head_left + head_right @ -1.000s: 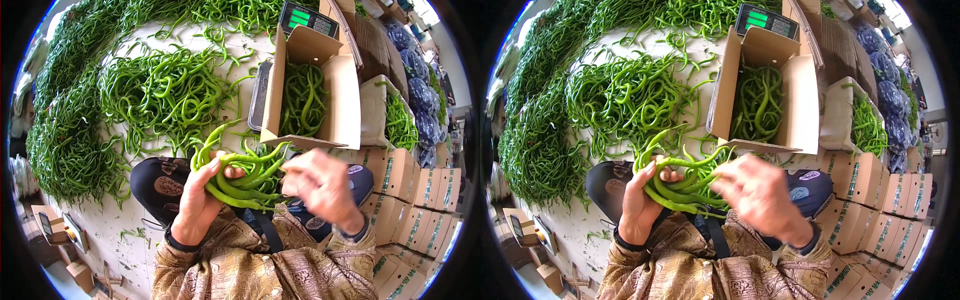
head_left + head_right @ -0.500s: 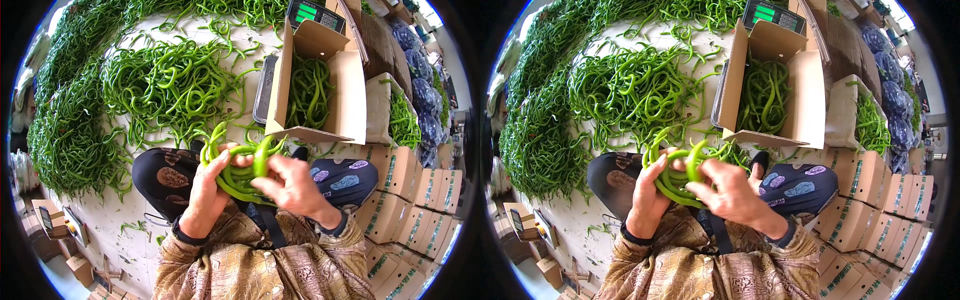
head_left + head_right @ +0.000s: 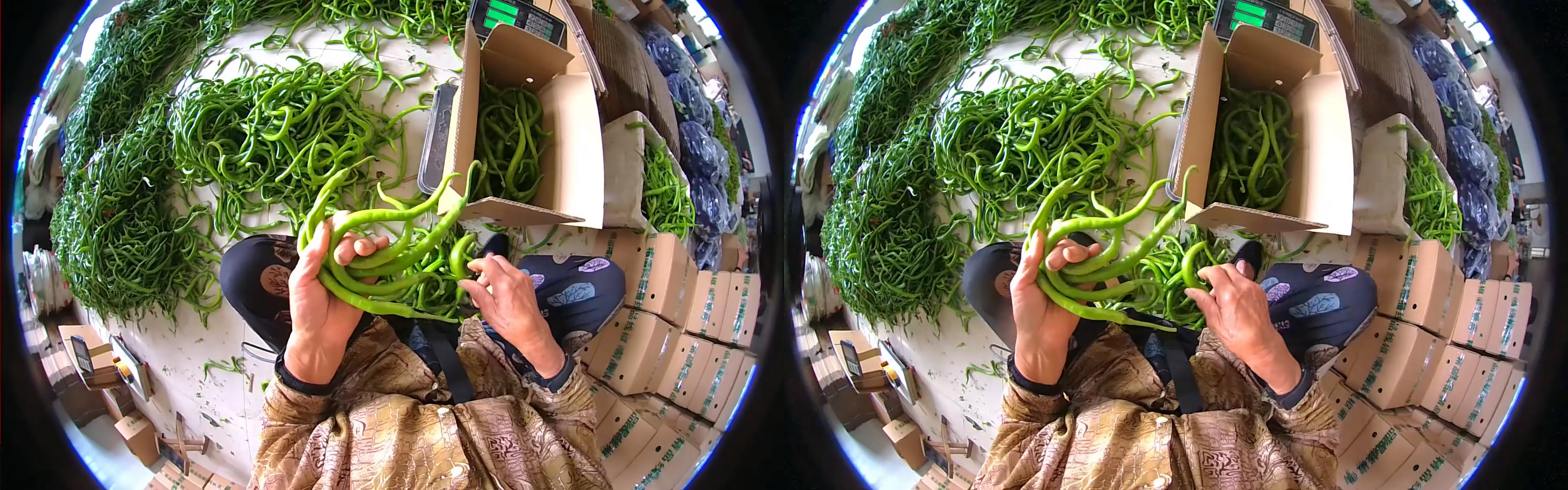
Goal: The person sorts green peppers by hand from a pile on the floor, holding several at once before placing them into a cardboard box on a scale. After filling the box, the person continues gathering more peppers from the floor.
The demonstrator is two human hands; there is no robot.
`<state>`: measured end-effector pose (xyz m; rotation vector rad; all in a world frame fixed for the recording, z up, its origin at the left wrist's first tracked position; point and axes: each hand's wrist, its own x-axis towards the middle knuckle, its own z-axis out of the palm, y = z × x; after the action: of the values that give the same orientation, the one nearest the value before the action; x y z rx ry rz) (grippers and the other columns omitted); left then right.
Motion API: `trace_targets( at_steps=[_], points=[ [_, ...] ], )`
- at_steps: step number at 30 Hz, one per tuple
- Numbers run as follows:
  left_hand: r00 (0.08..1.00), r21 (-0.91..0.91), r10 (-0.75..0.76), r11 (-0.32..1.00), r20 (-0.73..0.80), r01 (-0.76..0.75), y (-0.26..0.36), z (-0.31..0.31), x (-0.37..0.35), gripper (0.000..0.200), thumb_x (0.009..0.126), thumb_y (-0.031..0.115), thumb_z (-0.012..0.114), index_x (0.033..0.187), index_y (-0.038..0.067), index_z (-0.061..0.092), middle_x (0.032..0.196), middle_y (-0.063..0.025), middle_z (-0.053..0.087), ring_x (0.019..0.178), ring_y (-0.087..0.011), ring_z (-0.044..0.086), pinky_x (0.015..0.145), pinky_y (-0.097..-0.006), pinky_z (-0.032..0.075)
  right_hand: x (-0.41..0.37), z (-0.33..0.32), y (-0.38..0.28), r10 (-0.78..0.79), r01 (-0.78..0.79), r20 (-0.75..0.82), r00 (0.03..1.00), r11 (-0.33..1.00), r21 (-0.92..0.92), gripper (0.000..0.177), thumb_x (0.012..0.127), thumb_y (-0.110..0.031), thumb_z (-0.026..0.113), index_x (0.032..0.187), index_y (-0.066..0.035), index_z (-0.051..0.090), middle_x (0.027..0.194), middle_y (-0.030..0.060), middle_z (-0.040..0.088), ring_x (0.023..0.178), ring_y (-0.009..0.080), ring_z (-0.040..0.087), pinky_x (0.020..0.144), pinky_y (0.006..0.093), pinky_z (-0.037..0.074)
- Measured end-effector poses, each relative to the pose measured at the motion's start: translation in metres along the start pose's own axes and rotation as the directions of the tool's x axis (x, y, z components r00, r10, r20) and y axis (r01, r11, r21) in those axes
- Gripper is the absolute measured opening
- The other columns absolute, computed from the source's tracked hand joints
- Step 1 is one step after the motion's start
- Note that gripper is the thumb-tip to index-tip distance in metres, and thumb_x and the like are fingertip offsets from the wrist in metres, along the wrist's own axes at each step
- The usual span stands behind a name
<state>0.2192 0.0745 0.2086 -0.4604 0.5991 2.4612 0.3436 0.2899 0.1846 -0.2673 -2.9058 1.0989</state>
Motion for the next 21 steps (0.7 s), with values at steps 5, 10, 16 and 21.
trace_targets(
  at_steps=[5, 10, 16, 21],
  points=[
    [0.997, 0.06, -0.028, 0.998, 0.075, 0.024, -0.012, -0.002, -0.003, 0.031, 0.093, 0.023, 0.058, 0.115, 0.001, 0.051, 0.081, -0.0053, 0.055, 0.092, -0.0218, 0.058, 0.096, -0.0405, 0.046, 0.01, -0.024, -0.062, -0.025, 0.023, 0.008, 1.0, 0.976, 0.216, 0.035, 0.075, -0.017, 0.08, 0.102, -0.002, 0.063, 0.098, 0.0132, 0.065, 0.084, 0.0291, 0.066, 0.074, 0.0392, 0.052],
    [0.989, 0.203, -0.031, 0.979, 0.141, 0.002, -0.022, 0.001, -0.006, 0.057, 0.082, 0.011, 0.072, 0.13, 0.002, 0.044, 0.098, -0.0066, 0.058, 0.102, -0.021, 0.058, 0.094, -0.0364, 0.047, 0.017, 0.025, -0.075, -0.295, 0.306, -0.084, 0.952, 0.933, 0.19, 0.052, 0.068, -0.009, 0.08, 0.11, 0.0, 0.052, 0.094, 0.0169, 0.058, 0.085, 0.0348, 0.06, 0.075, 0.0414, 0.052],
    [0.974, 0.25, -0.097, 0.967, 0.206, 0.044, -0.023, 0.003, -0.01, 0.088, 0.072, 0.015, 0.082, 0.143, 0.006, 0.031, 0.109, -0.0082, 0.056, 0.113, -0.025, 0.054, 0.101, -0.039, 0.043, 0.014, 0.032, -0.074, -0.161, 0.157, -0.025, 0.987, 0.899, 0.408, 0.04, 0.075, 0.002, 0.066, 0.111, 0.001, 0.049, 0.093, 0.0185, 0.053, 0.085, 0.0354, 0.057, 0.074, 0.0414, 0.047],
    [0.968, 0.338, -0.147, 0.938, 0.202, 0.072, -0.032, 0.003, -0.005, 0.09, 0.075, 0.014, 0.082, 0.146, 0.007, 0.027, 0.111, -0.0088, 0.055, 0.112, -0.0248, 0.055, 0.099, -0.0404, 0.045, 0.025, 0.009, -0.07, 0.167, -0.199, 0.128, 0.978, 0.533, 0.822, 0.023, 0.096, -0.023, 0.058, 0.107, -0.004, 0.054, 0.089, 0.006, 0.056, 0.079, 0.0155, 0.054, 0.074, 0.03, 0.045]
  ],
)
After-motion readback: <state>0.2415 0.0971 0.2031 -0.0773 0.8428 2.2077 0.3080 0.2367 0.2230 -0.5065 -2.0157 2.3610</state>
